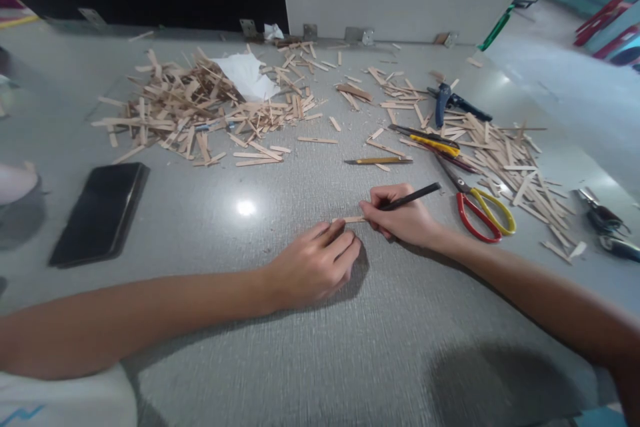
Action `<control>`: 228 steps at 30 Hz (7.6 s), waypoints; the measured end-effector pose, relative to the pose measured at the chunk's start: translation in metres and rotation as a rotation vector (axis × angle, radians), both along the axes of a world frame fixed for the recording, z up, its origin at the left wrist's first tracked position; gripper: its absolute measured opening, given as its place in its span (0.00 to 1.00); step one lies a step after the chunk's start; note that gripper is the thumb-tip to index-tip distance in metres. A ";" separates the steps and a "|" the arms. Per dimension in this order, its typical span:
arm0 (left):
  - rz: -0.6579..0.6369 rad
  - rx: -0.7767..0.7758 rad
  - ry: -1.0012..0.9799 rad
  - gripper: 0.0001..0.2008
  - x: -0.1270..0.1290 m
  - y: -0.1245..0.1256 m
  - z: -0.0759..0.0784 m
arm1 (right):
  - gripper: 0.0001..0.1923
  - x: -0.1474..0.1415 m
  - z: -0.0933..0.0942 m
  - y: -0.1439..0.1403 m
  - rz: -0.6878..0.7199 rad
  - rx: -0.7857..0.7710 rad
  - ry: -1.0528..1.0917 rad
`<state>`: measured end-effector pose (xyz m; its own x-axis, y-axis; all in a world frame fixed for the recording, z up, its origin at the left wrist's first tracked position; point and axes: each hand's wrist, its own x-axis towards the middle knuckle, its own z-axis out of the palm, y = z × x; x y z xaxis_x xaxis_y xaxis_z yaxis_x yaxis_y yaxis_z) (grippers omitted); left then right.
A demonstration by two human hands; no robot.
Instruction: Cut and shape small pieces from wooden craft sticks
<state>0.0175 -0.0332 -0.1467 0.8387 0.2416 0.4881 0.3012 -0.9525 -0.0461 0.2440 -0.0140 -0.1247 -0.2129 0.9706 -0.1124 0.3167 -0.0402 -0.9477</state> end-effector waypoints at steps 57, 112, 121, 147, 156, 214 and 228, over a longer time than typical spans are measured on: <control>0.019 0.005 0.024 0.13 0.001 0.000 -0.003 | 0.29 -0.006 -0.001 -0.001 0.024 0.071 -0.082; 0.016 -0.010 0.047 0.11 0.001 0.000 -0.001 | 0.26 -0.008 -0.003 0.000 0.019 -0.005 0.012; 0.020 -0.009 0.046 0.12 0.001 0.000 -0.001 | 0.29 -0.010 -0.002 0.000 -0.039 -0.036 0.015; 0.009 -0.014 0.058 0.11 0.000 0.000 -0.002 | 0.24 -0.009 -0.002 0.000 -0.026 -0.013 -0.014; 0.004 -0.028 0.062 0.11 -0.001 0.001 -0.002 | 0.23 -0.009 -0.001 0.001 -0.031 -0.014 -0.024; 0.011 0.039 0.012 0.14 0.001 0.001 -0.002 | 0.19 -0.010 0.011 0.001 -0.064 -0.101 -0.052; -0.012 0.222 -0.072 0.12 -0.002 -0.005 0.006 | 0.22 -0.002 0.003 -0.002 -0.099 -0.064 0.116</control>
